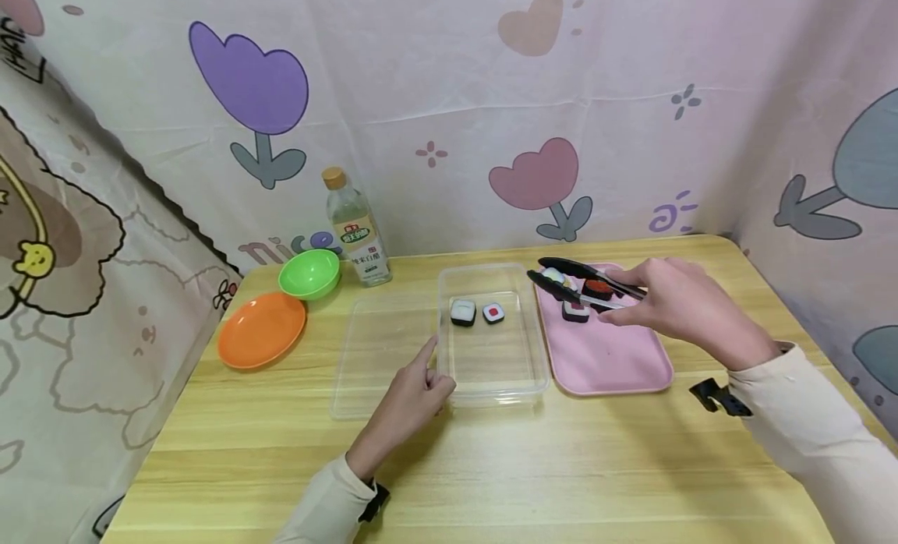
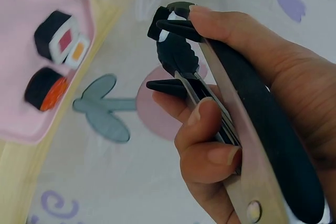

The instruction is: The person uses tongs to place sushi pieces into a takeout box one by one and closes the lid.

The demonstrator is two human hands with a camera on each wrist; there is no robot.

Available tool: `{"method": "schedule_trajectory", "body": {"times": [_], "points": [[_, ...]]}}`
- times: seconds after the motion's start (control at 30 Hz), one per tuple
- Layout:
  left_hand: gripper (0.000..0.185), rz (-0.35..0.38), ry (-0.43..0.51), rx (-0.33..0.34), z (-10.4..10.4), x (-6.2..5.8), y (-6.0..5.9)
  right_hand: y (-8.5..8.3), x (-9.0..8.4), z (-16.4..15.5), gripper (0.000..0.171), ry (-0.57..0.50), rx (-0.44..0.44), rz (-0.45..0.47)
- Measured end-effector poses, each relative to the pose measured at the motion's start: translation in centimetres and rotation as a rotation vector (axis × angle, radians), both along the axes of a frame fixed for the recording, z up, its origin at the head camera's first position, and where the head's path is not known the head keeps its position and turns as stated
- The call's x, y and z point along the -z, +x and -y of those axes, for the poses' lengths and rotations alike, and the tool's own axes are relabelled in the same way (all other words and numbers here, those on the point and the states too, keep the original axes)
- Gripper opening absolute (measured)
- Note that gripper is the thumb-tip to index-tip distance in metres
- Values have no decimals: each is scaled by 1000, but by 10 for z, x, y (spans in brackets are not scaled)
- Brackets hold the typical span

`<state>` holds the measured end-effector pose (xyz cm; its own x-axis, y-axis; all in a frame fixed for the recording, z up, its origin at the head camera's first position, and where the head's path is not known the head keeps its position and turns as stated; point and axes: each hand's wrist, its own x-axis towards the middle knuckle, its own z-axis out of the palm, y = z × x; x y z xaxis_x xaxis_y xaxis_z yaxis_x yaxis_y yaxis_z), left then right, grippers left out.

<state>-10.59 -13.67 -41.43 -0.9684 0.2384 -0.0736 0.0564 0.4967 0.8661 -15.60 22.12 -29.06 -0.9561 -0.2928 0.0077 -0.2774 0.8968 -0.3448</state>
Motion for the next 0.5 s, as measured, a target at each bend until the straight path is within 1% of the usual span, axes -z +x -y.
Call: {"method": "schedule_trajectory", "body": {"times": [0.13, 0.33, 0.5], "points": [[79, 2, 7, 2, 0, 0, 0, -3, -1, 16, 68, -26, -63, -35], [79, 1, 12, 5, 0, 2, 1, -6, 0, 38, 61, -14, -117, -29], [79, -2, 9, 6, 1, 1, 0, -8, 6, 55, 53, -7, -155, -36]]}}
